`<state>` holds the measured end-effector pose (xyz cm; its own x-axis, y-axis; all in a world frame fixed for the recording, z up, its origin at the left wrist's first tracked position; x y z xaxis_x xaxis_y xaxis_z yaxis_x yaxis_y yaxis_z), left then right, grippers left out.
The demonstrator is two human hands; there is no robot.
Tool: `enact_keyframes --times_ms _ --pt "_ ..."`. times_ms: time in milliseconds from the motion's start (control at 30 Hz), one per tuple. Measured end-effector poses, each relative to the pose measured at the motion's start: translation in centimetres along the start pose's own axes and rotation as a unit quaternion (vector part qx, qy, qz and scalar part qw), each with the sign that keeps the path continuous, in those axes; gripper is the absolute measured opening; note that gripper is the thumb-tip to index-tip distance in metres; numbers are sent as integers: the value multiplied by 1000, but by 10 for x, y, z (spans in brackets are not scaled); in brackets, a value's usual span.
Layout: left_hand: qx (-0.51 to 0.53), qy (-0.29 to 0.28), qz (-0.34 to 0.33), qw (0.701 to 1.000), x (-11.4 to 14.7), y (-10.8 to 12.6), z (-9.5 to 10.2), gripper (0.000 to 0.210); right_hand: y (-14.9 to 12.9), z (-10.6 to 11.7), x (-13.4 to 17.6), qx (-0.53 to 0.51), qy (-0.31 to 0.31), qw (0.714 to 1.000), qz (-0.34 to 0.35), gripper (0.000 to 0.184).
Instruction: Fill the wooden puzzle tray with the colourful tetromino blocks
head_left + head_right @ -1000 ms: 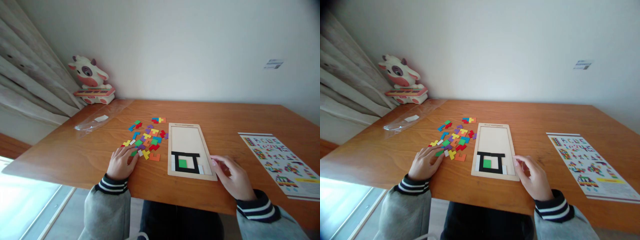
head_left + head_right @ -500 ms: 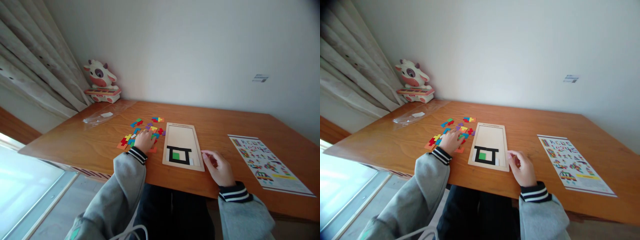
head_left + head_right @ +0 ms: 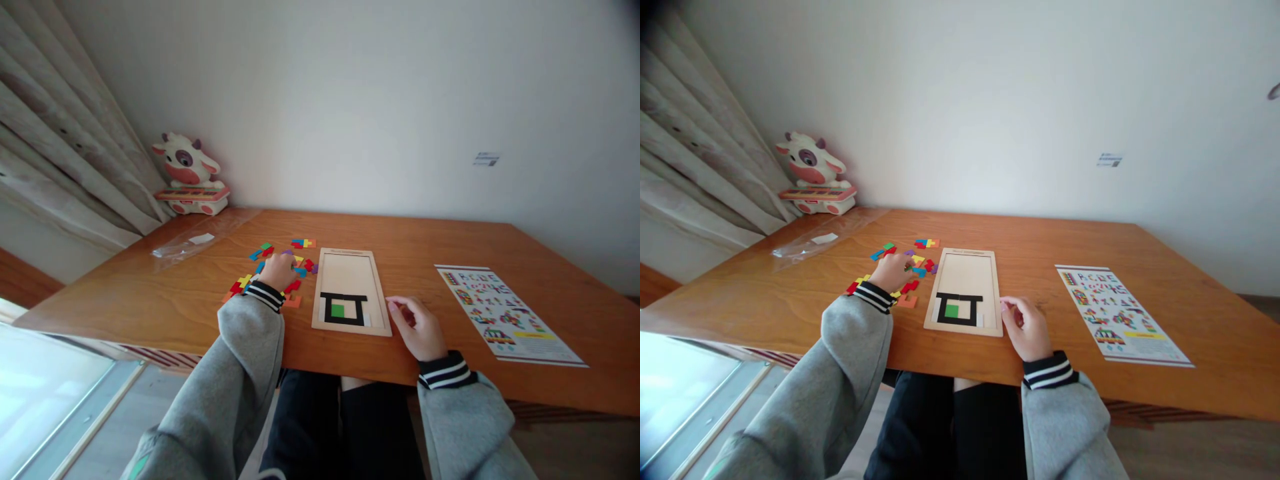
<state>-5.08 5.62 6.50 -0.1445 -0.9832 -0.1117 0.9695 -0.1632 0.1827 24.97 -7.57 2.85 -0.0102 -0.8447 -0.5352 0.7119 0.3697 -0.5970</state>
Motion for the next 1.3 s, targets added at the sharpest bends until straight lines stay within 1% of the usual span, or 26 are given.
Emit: enact_keyframes --times_ms 67,133,167,200,233,267,300,333,400,467,533,567,633,700,800,900,1000,1033,1100,1200,1300 --pt "32 22 -34 999 15 11 -1 23 -3 1 0 3 5 1000 6 32" --pt "84 47 -84 992 38 30 -4 22 -8 2 0 2 9 1000 19 28" --pt "159 92 -134 974 53 42 0 17 -11 1 1 -2 9 1000 26 26" --pt "226 130 -193 946 69 55 2 13 -16 0 2 -8 8 999 34 24" --pt "277 157 -240 917 86 66 3 11 -20 -1 3 -16 4 999 40 22" --pt "314 178 -271 892 100 75 3 10 -25 -4 5 -27 -1 999 45 20" --pt "337 187 -295 874 112 82 0 10 -31 -7 7 -41 -11 998 53 19" --pt "352 180 -311 864 121 89 -4 11 -37 -12 9 -55 -28 996 58 20" --pt "359 154 -339 856 132 99 -12 14 -50 -20 14 -84 -60 991 80 23" --pt "353 129 -355 856 135 104 -18 15 -60 -24 17 -105 -72 987 101 22" --pt "348 130 -354 858 135 103 -19 16 -65 -26 19 -128 -79 983 104 20" --pt "348 138 -352 858 134 101 -18 16 -65 -27 19 -139 -80 983 94 19" --pt "350 157 -354 853 134 99 -14 17 -60 -29 18 -154 -85 983 48 20" --pt "342 171 -372 846 136 98 -10 19 -53 -32 17 -166 -91 982 -11 22" --pt "299 186 -402 845 137 101 -5 24 -45 -39 15 -201 -101 971 -77 26" --pt "253 194 -402 858 133 103 -3 28 -40 -44 9 -238 -90 961 -111 28" --pt "221 213 -348 886 126 98 -5 29 -33 -45 1 -225 -65 963 -133 27" --pt "209 215 -327 896 124 94 -7 29 -31 -45 -2 -205 -62 968 -132 24" --pt "183 202 -299 914 123 88 -14 30 -32 -47 -8 -157 -69 979 -109 19" --pt "143 158 -288 933 125 82 -26 30 -36 -53 -13 -84 -93 991 -55 14" --pt "128 128 -294 938 126 82 -32 29 -38 -58 -15 -20 -110 993 -24 11"
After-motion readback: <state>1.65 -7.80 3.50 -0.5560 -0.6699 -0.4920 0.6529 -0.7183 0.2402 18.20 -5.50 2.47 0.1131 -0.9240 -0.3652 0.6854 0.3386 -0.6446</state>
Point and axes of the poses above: each hand's wrist, its own x-axis away from the middle knuckle, its own z-axis out of the back of the hand, y = z × x, the point moved 7 cm from there along -x, towards the middle knuckle, and after that the axes turned 3 degrees about z, right-handed, at the moved point
